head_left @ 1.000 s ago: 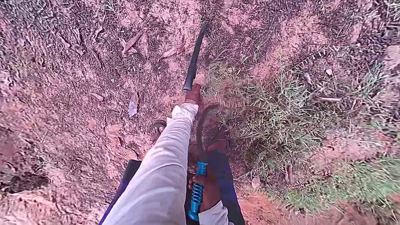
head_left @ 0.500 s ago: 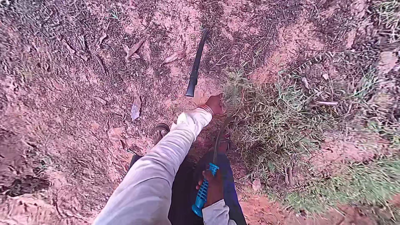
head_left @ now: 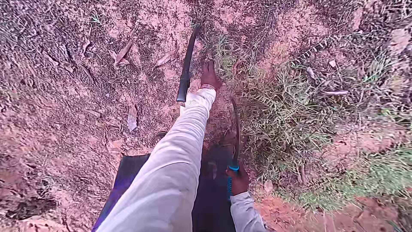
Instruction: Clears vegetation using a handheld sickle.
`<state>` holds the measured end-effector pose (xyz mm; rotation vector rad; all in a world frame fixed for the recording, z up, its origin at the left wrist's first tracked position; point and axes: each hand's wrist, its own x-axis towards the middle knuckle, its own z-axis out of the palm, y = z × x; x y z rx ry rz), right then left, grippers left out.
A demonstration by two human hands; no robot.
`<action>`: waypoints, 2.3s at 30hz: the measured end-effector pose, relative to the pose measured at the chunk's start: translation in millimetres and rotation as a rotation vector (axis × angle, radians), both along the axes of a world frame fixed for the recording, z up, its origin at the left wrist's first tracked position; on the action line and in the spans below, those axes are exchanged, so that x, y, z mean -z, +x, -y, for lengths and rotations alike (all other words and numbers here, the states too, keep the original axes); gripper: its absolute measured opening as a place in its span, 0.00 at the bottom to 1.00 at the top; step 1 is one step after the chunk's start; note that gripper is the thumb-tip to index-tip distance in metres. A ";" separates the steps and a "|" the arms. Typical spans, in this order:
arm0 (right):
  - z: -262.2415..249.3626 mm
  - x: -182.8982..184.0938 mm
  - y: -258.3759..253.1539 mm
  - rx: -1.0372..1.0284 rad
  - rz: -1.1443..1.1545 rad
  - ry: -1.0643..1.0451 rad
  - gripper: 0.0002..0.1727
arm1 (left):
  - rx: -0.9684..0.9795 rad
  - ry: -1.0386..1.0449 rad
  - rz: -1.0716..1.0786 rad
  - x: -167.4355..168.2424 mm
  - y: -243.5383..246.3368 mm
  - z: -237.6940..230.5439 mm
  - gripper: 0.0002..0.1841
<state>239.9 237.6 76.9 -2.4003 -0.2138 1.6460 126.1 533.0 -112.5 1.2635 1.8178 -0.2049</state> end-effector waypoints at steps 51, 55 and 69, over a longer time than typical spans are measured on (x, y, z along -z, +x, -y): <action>-164.9 140.2 75.0 -0.210 -0.038 0.023 0.28 | -0.221 -0.042 -0.174 2.6 104.1 -63.1 0.30; -169.6 150.8 71.9 -0.344 -0.047 -0.029 0.30 | -0.111 -0.024 -0.178 1.1 109.4 -60.6 0.28; -174.0 57.2 91.9 -0.194 0.056 0.109 0.26 | -0.816 0.113 -0.195 -15.2 39.2 -37.1 0.31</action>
